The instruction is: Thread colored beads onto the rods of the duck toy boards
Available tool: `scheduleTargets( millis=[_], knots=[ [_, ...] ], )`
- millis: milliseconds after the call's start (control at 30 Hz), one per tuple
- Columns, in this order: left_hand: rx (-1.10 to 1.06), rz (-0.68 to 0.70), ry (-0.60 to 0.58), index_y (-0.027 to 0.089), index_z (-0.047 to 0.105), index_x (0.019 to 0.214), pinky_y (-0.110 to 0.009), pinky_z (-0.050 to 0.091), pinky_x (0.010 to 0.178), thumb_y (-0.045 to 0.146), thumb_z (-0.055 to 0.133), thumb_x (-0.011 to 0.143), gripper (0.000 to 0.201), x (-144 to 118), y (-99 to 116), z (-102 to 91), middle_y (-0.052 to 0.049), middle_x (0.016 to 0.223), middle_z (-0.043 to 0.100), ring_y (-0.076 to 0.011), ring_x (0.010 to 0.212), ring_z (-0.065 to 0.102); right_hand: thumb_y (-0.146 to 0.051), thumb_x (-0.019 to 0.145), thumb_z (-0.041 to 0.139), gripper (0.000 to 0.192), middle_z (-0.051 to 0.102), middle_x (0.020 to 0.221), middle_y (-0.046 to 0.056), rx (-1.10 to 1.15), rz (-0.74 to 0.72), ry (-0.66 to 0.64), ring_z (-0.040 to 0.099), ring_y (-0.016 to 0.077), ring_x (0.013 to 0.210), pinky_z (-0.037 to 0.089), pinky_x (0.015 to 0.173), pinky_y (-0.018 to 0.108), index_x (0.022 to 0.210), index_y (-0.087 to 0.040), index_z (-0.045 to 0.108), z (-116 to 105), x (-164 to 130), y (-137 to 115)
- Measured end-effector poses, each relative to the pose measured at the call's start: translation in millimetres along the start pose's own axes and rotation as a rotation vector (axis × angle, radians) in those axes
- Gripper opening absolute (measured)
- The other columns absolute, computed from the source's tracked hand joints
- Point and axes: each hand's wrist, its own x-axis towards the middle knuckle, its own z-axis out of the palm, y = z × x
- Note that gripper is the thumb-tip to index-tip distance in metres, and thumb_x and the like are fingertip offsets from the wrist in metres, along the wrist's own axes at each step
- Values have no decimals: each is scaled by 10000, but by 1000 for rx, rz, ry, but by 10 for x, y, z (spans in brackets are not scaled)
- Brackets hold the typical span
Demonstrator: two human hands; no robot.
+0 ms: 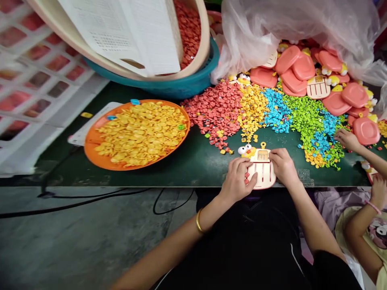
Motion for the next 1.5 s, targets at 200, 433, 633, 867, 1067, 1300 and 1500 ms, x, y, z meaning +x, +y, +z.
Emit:
scheduleTargets(
  millis=[200,433,633,867,1067,1300,1500],
  knots=[
    [-42,16,-15,196,515,945,-428,504,919,277,566,913,101,-10,29,4,-78,928,563,-254,1009,525,-147,969,476,279,713,1008,69,116,-65,-34,649,205,972,559,874,371,1022,-244,733,118,39,-243],
    [77,-49,-65,129,549,1189,-470,492,884,387,519,931,366,-62,8,28,-157,1103,580,-310,1057,527,-272,878,687,141,740,943,104,-123,9,-413,634,253,983,485,891,370,964,-197,771,528,1035,-724],
    [110,39,-212,181,634,1208,-464,472,924,334,462,978,325,-41,19,-13,-125,1215,631,-307,1157,520,-135,860,587,204,763,898,103,-240,37,-618,676,240,910,444,879,356,893,-192,780,549,1322,-814],
    [-22,63,-74,151,563,1350,-463,468,1040,256,524,934,431,-10,19,-18,-132,1300,615,-292,1236,497,-356,807,678,193,735,835,39,321,380,-126,635,174,741,495,717,296,879,-192,747,-178,684,-236],
    [-27,34,-12,135,570,1268,-484,490,1014,248,566,906,379,21,37,-30,-149,1204,615,-298,1163,523,-349,845,613,195,685,806,40,235,473,-54,587,164,700,493,664,297,850,-193,730,-170,253,11],
    [-8,-5,-1,146,550,1168,-490,496,994,275,584,897,302,7,42,-13,-142,1149,589,-297,1139,511,-195,963,436,309,641,996,110,-61,109,-42,581,231,968,521,861,386,1076,-210,723,-77,-41,-167],
    [-2,-11,-45,160,537,1154,-491,488,987,309,557,915,283,19,33,-14,-149,1176,572,-302,1154,511,-182,972,443,304,668,1038,94,41,73,-114,622,217,1000,523,896,353,1091,-234,717,21,84,-294]
  ],
)
